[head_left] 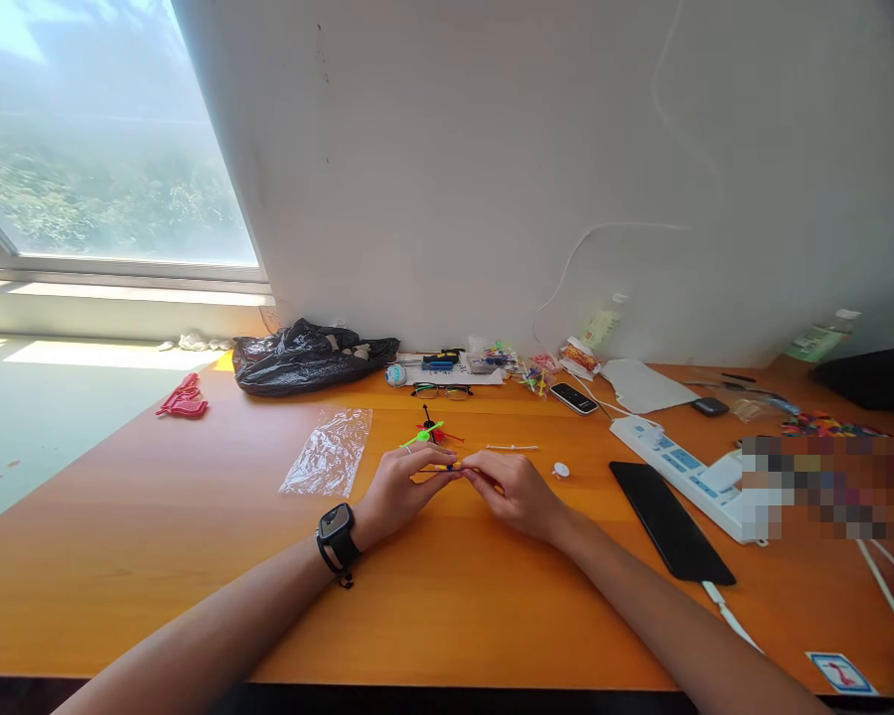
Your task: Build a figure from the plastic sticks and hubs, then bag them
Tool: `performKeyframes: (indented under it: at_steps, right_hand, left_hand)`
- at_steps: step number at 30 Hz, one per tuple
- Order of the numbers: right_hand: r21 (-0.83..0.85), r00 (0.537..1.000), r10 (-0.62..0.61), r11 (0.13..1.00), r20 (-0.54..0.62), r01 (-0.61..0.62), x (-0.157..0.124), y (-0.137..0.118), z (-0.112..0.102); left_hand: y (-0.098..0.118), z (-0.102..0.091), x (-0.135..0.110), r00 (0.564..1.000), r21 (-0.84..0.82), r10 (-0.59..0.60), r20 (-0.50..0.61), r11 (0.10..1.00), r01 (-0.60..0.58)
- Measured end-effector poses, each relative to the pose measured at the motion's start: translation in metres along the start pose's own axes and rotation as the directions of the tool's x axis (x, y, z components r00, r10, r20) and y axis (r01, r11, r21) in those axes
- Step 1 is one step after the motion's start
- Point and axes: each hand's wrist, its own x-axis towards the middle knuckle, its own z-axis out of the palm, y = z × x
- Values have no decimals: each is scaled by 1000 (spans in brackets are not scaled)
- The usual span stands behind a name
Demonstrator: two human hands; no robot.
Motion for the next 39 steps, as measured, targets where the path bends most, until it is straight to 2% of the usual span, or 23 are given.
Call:
performKeyframes:
  at_steps: [6, 12, 19, 25, 29, 33, 39]
  right_hand:
    - [-3, 1000, -3, 1000, 5, 3, -1, 0, 1]
    - [-4, 1000, 6, 1000, 3, -6, 0, 1, 0]
    - [-28, 1000, -17, 999, -12, 17, 2, -3, -4]
    - [22, 999, 48, 999, -25, -47, 3, -6, -8]
    - [81, 996, 88, 993, -32, -85, 2, -5, -8]
    - [47, 992, 124, 991, -10, -124, 1, -3, -8]
    - [-11, 982, 182, 983, 40, -182, 1, 1, -11]
  left_hand:
    - [3, -1, 1, 998, 13, 45, 38, 999, -46]
    - [6, 0, 0, 999, 40, -19, 47, 999, 17]
    - [-2, 1, 0, 1000, 18, 0, 22, 1000, 0]
    - [-7, 2, -1, 998, -1, -27, 50, 1000, 27]
    - [-8, 1, 0, 993, 15, -37, 110, 999, 35]
    - [-13, 1, 0, 982, 61, -7, 190, 998, -4]
    - [-18, 4, -2, 920, 160, 52, 388, 979, -122]
